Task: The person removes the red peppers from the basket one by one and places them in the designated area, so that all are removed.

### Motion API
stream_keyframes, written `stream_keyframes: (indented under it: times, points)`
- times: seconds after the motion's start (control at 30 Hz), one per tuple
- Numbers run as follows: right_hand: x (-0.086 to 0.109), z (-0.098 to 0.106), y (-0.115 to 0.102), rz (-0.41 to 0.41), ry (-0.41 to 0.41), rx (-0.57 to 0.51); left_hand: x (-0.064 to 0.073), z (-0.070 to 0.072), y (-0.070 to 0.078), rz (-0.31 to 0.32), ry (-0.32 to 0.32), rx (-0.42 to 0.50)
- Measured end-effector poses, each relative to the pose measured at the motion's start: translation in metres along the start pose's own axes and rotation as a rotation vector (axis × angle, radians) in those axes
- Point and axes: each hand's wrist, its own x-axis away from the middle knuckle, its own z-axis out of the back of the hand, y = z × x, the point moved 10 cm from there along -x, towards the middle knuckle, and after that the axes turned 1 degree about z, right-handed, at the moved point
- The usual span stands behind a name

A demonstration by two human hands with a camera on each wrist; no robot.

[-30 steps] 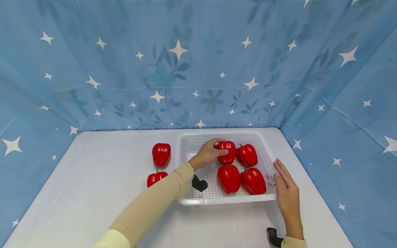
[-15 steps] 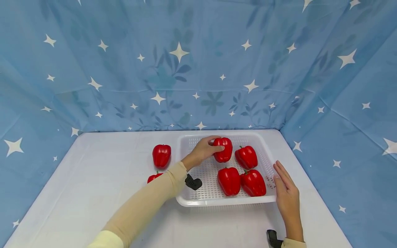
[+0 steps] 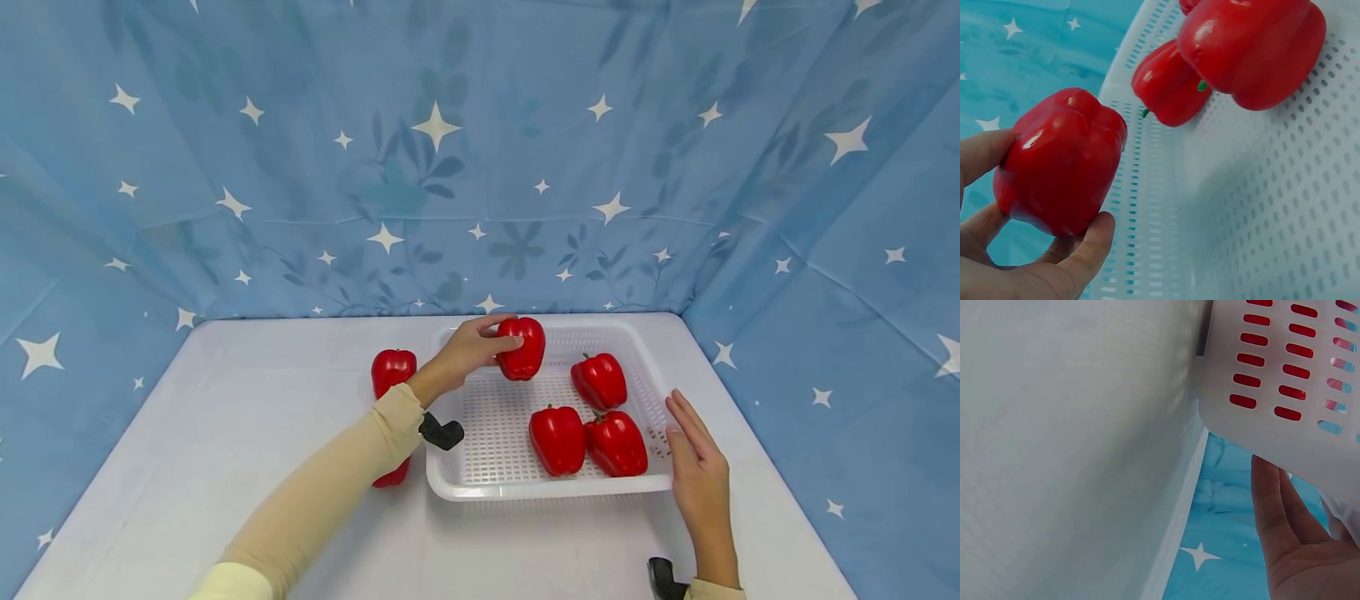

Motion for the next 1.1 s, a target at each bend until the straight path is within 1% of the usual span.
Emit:
stream_keyframes:
  times: [0.1, 0.23, 0.4, 0.5, 0.67, 0.77, 1.1]
  points:
    - [0.0, 0.0, 0.0, 0.007, 0.002, -0.005, 0.003, 0.005, 0.006, -0.01, -0.013, 0.009]
    - [-0.002, 0.0, 0.0, 0.011, 0.004, -0.01, 0.008, 0.013, 0.012, -0.016, -0.012, -0.016]
    - [-0.002, 0.0, -0.001, 0.008, 0.002, -0.014, 0.014, 0.022, 0.016, -0.026, -0.003, -0.051]
    - [-0.002, 0.0, -0.001, 0.006, 0.003, -0.009, 0.019, 0.027, 0.019, -0.039, -0.008, -0.054]
    - [-0.003, 0.0, 0.0, 0.0, 0.002, 0.005, 0.026, 0.037, 0.02, -0.061, -0.014, -0.052]
    - [-0.003, -0.001, 0.001, -0.003, -0.004, 0.009, 0.03, 0.044, 0.02, -0.067, -0.006, -0.048]
    - [-0.001, 0.0, 0.001, -0.005, -0.004, 0.001, 0.045, 0.067, 0.018, -0.082, 0.03, -0.077]
